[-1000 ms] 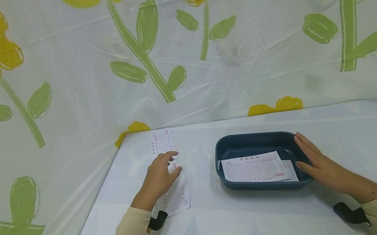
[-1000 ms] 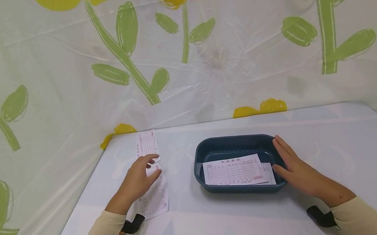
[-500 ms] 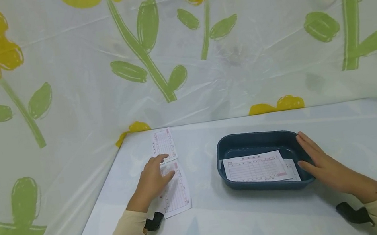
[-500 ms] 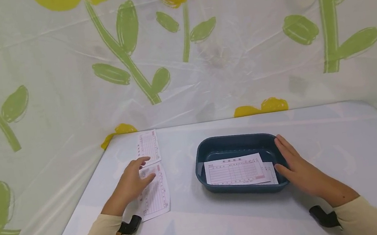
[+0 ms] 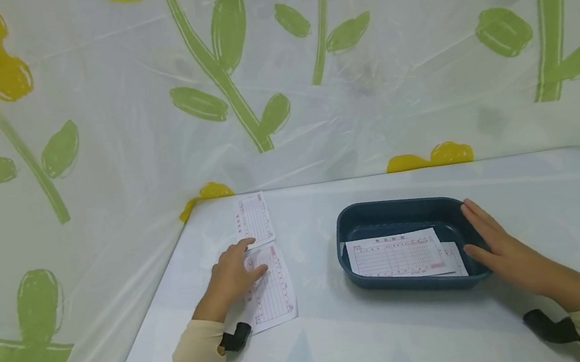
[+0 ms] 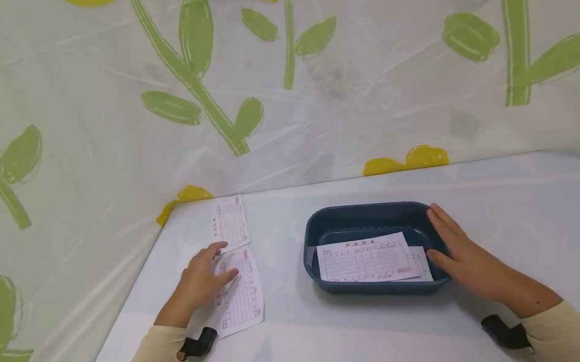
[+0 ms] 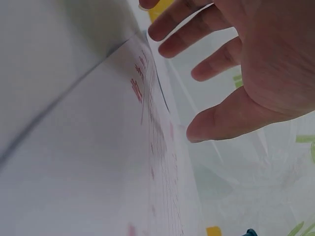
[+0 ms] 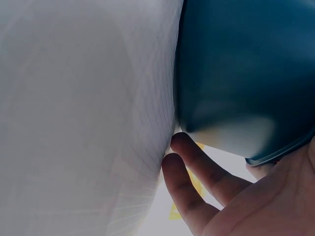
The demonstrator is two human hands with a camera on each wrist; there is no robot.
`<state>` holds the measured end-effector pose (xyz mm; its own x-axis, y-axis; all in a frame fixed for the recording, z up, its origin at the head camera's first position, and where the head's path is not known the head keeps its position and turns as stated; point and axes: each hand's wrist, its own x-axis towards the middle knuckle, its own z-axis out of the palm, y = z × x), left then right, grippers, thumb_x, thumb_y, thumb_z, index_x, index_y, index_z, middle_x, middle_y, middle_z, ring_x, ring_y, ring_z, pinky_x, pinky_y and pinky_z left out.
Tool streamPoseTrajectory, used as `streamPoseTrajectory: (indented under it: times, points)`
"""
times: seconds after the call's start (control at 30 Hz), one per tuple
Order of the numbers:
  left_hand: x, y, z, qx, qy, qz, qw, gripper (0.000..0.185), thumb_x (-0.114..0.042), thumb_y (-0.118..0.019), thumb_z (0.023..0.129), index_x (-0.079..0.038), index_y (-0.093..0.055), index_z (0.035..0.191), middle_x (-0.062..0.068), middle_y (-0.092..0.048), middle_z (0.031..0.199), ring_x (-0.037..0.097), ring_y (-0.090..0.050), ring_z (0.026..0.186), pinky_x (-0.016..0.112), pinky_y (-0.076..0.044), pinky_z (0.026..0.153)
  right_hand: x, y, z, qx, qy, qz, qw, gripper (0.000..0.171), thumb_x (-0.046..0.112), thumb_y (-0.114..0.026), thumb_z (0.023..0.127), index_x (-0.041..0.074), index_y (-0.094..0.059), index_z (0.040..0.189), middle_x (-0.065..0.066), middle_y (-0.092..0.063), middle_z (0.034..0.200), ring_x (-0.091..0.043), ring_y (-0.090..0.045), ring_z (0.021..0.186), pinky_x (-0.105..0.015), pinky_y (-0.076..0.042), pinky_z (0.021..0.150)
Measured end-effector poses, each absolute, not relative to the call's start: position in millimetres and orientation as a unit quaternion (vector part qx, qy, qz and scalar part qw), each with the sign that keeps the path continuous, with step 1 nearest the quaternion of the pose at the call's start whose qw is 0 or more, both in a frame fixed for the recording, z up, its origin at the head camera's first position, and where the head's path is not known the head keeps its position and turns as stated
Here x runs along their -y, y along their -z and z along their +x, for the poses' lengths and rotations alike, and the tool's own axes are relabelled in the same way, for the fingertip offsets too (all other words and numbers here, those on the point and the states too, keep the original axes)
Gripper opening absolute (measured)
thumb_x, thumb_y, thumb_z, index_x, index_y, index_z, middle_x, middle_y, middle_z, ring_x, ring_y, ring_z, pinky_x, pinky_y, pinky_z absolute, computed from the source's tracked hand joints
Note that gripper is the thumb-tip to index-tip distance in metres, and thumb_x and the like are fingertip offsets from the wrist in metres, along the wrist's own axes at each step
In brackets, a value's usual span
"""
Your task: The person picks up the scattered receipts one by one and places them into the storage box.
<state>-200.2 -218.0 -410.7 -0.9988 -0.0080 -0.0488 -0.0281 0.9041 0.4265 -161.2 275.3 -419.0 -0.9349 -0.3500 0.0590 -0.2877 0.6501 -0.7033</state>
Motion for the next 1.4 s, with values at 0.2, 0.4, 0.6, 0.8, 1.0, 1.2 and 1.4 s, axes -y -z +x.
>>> streamPoseTrajectory:
  times: [0.2,0.4,0.6,0.8,1.0,1.2,1.4]
  points:
    - [217.7,412.2,-200.9,-0.975,-0.215,-0.019,0.047,0.077,-0.032,-0.078,0.087,-0.017,-0.040,0.152,0.019,-0.050,0.148,0.041,-0.046,0.135,0.065,-0.034,0.109,-276.7,418.3,-160.9,-0.908,0.378,-0.178,0.041,0.078,0.023,-0.047,0.106,0.010,0.008,0.160,-0.019,0.016,0.166,-0.049,0.012,0.151,-0.076,-0.002,0.111]
    - [215.9,411.6,-200.1,-0.976,-0.210,-0.029,0.056,0.081,-0.031,-0.080,0.085,-0.017,-0.038,0.153,0.018,-0.049,0.149,0.041,-0.045,0.136,0.065,-0.034,0.109,-277.0,417.6,-161.0,-0.907,0.379,-0.182,0.034,0.078,0.022,-0.047,0.106,0.010,0.007,0.160,-0.019,0.015,0.167,-0.048,0.011,0.151,-0.075,0.000,0.112]
    - [216.0,413.3,-199.7,-0.980,-0.192,-0.022,0.049,0.082,-0.031,-0.083,0.082,-0.016,-0.042,0.151,0.017,-0.052,0.146,0.040,-0.048,0.132,0.065,-0.033,0.107,-276.5,417.6,-160.6,-0.906,0.381,-0.179,0.042,0.078,0.024,-0.047,0.106,0.009,0.007,0.160,-0.019,0.016,0.166,-0.049,0.011,0.151,-0.077,-0.002,0.110]
    - [215.7,413.1,-200.1,-0.983,-0.182,-0.018,0.034,0.081,-0.032,-0.085,0.079,-0.017,-0.045,0.149,0.017,-0.054,0.142,0.038,-0.051,0.126,0.065,-0.035,0.103,-276.5,417.9,-161.0,-0.906,0.380,-0.183,0.038,0.078,0.022,-0.047,0.106,0.009,0.007,0.160,-0.020,0.015,0.167,-0.049,0.011,0.151,-0.076,-0.002,0.111]
    - [215.3,413.3,-199.3,-0.983,-0.181,-0.022,0.024,0.082,-0.032,-0.086,0.078,-0.018,-0.047,0.148,0.017,-0.054,0.138,0.036,-0.052,0.119,0.062,-0.036,0.101,-276.2,418.0,-160.5,-0.904,0.384,-0.184,0.038,0.078,0.023,-0.047,0.106,0.009,0.007,0.160,-0.020,0.015,0.166,-0.050,0.011,0.151,-0.076,-0.001,0.110]
    - [214.6,413.1,-198.4,-0.982,-0.186,-0.028,0.019,0.083,-0.032,-0.087,0.076,-0.018,-0.047,0.148,0.019,-0.052,0.137,0.035,-0.052,0.113,0.058,-0.039,0.098,-276.4,418.8,-160.0,-0.902,0.388,-0.190,0.032,0.077,0.022,-0.046,0.106,0.009,0.007,0.160,-0.020,0.015,0.166,-0.049,0.012,0.151,-0.072,0.004,0.113]
    - [214.5,413.3,-198.6,-0.982,-0.185,-0.033,0.015,0.084,-0.031,-0.088,0.076,-0.018,-0.047,0.148,0.021,-0.049,0.140,0.035,-0.052,0.112,0.056,-0.041,0.096,-276.3,419.1,-160.2,-0.902,0.386,-0.193,0.026,0.077,0.022,-0.047,0.106,0.009,0.006,0.160,-0.019,0.014,0.167,-0.049,0.011,0.151,-0.074,0.003,0.112]
